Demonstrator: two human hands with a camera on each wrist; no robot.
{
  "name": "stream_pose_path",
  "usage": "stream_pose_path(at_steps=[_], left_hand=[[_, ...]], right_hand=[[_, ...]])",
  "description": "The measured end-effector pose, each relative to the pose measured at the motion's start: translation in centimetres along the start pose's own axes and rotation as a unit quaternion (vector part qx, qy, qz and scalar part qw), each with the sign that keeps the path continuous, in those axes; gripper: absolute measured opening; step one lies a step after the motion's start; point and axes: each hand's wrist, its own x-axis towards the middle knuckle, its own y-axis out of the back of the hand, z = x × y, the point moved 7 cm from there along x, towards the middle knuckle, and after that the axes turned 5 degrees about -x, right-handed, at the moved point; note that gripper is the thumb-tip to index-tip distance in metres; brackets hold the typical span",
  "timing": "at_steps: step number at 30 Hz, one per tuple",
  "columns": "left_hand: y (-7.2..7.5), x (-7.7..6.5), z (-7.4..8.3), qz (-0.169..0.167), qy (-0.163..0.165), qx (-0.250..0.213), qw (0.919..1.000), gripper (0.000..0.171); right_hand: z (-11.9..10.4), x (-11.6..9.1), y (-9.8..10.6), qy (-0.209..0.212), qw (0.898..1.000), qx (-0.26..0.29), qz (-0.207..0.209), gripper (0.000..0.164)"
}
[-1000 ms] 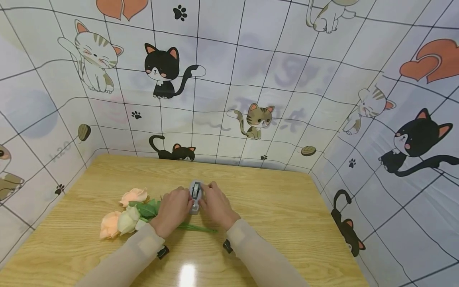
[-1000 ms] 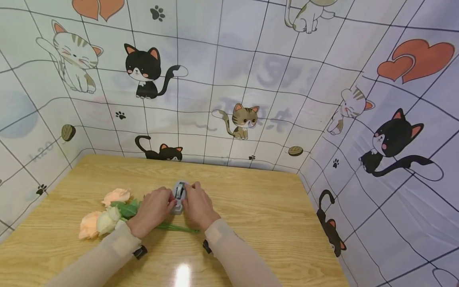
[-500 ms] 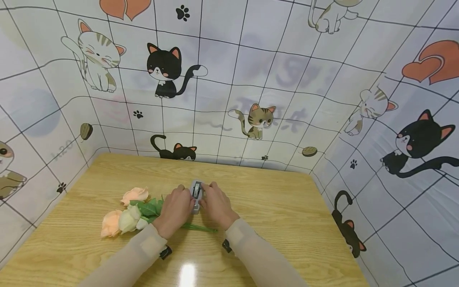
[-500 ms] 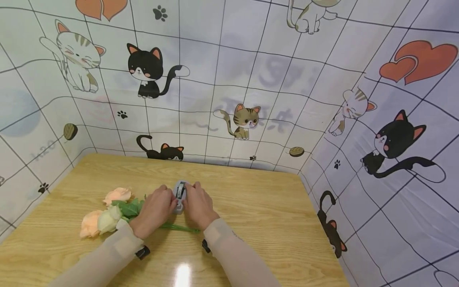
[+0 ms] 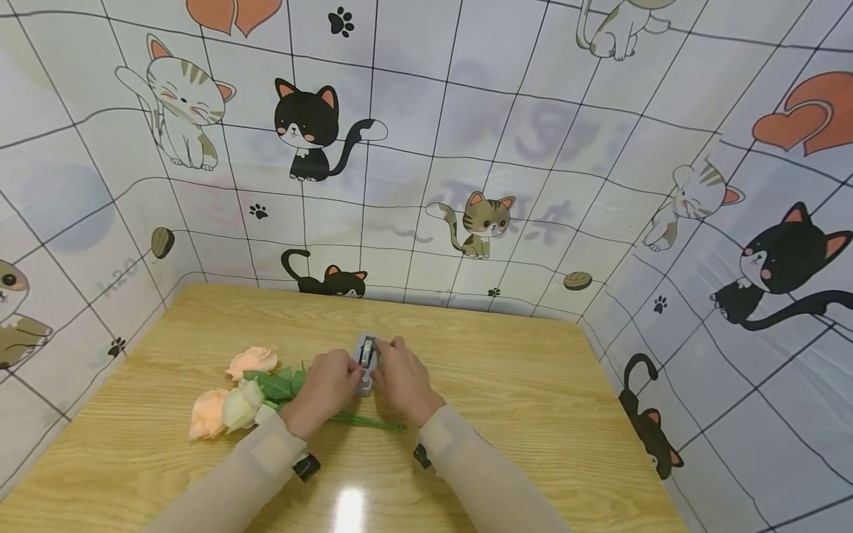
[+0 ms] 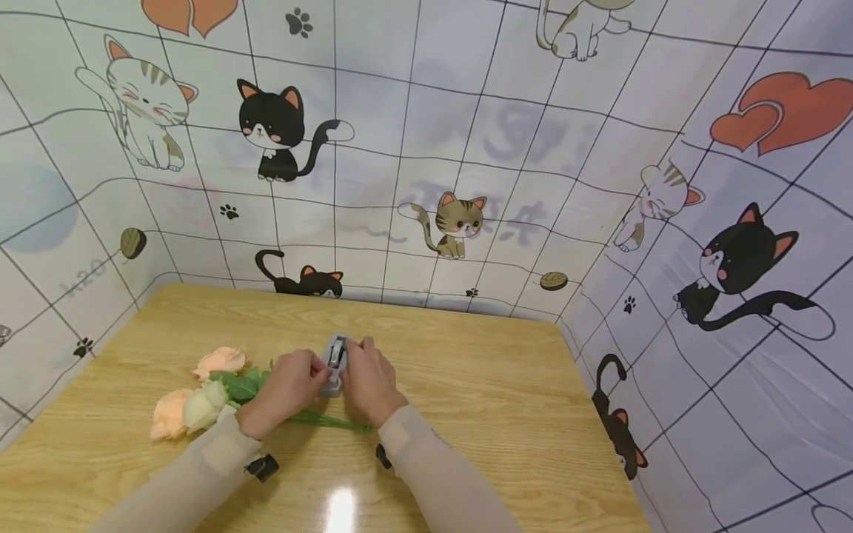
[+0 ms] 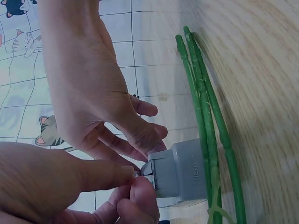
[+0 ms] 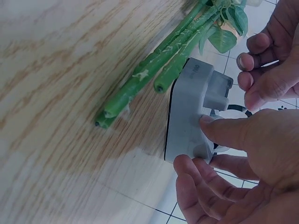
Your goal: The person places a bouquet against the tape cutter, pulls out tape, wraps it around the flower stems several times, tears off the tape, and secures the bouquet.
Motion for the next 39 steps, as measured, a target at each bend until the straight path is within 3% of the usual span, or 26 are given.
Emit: stream_pose_path(at_steps=[6,11,14,19,31,39], left_hand=[[-0.3,0.1,-1.4,0.005,-0.019,-0.027,0.9994,0.041],[-0.3,-0.7,-1.5,-0.029,-0.025,-0.032,0.9987,0.051],[0.0,-1.7,-0.8,-0.061,-0.01,-0.045,0.9971,0.052],[0.8,-3.5,0.5,-0.099,0.044,-0.056,0.9925,0.049],[1.1,-6.0,0.7,-0.132,0.035,-0.053,0.9892,0.056],[0.6,-6.7,-0.3,-0.115,0.055,-0.016,0.9917,0.056]], right_hand=[[-0.2,0.1,0.1,0.002,1.0,-0.023,0.008,0.061],[-0.6,0.2,0.1,0.013,0.997,-0.067,0.021,0.055],[-0.7,0.2,0.0,0.013,0.997,-0.072,0.025,0.053],[-0.8,0.2,0.0,0.007,0.997,-0.068,0.025,0.055],[-0.7,0.1,0.0,0.006,0.997,-0.066,0.026,0.057],[-0.9,0.0,-0.1,0.008,0.998,-0.059,0.023,0.058]])
